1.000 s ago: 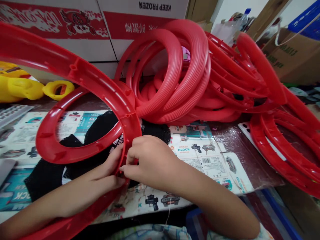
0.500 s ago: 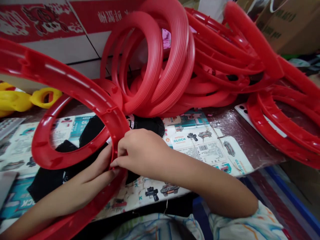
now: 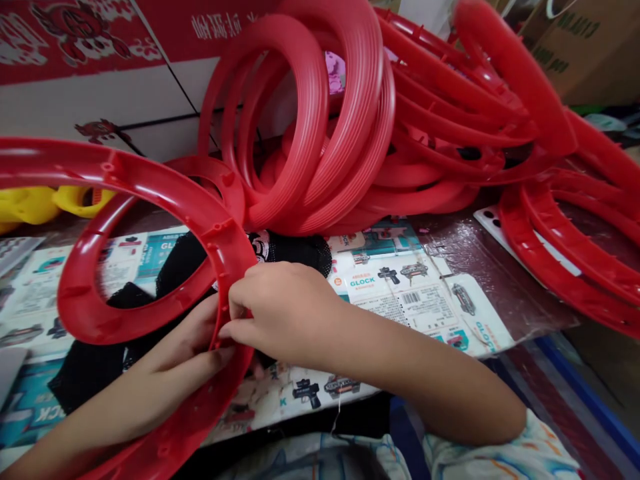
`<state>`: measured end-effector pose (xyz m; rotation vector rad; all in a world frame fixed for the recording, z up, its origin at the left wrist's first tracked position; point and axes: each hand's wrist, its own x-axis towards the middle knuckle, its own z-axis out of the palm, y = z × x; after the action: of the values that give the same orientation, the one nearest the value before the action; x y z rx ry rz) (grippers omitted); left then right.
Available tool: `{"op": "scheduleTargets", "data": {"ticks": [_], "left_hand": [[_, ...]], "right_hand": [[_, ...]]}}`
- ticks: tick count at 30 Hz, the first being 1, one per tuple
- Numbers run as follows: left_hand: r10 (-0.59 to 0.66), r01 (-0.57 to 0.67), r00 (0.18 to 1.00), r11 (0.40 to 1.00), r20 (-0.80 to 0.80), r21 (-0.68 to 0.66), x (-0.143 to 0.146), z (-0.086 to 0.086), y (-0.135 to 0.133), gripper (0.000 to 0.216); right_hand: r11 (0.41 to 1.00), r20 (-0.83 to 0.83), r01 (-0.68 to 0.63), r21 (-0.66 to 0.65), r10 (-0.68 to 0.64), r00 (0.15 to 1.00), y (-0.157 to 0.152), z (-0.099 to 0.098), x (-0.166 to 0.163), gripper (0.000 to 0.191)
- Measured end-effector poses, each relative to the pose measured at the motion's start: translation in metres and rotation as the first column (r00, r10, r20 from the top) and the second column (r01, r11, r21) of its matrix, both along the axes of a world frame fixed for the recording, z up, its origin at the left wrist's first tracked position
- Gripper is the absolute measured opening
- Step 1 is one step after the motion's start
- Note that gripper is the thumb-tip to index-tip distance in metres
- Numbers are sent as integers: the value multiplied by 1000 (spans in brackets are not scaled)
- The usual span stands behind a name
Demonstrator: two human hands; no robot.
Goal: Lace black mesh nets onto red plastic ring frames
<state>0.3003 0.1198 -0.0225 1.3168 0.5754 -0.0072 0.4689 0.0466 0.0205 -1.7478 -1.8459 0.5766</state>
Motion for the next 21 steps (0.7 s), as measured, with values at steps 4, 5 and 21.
{"op": "scheduleTargets", "data": {"ticks": [4,5,21], "left_hand": [[57,-11,989,947,136,-321,4,0,-4,68],[42,14,987,941,156,-338,4,0,-4,71],[4,92,970,918,242,-386,2,-3,-1,78]], "right_hand": [[995,-19,3,97,-1,1000,1,-4,2,13],[991,-27,-23,131,27,999,1,-4,4,13],[849,285,-253,463,128,950,1,-7,16,21]]}}
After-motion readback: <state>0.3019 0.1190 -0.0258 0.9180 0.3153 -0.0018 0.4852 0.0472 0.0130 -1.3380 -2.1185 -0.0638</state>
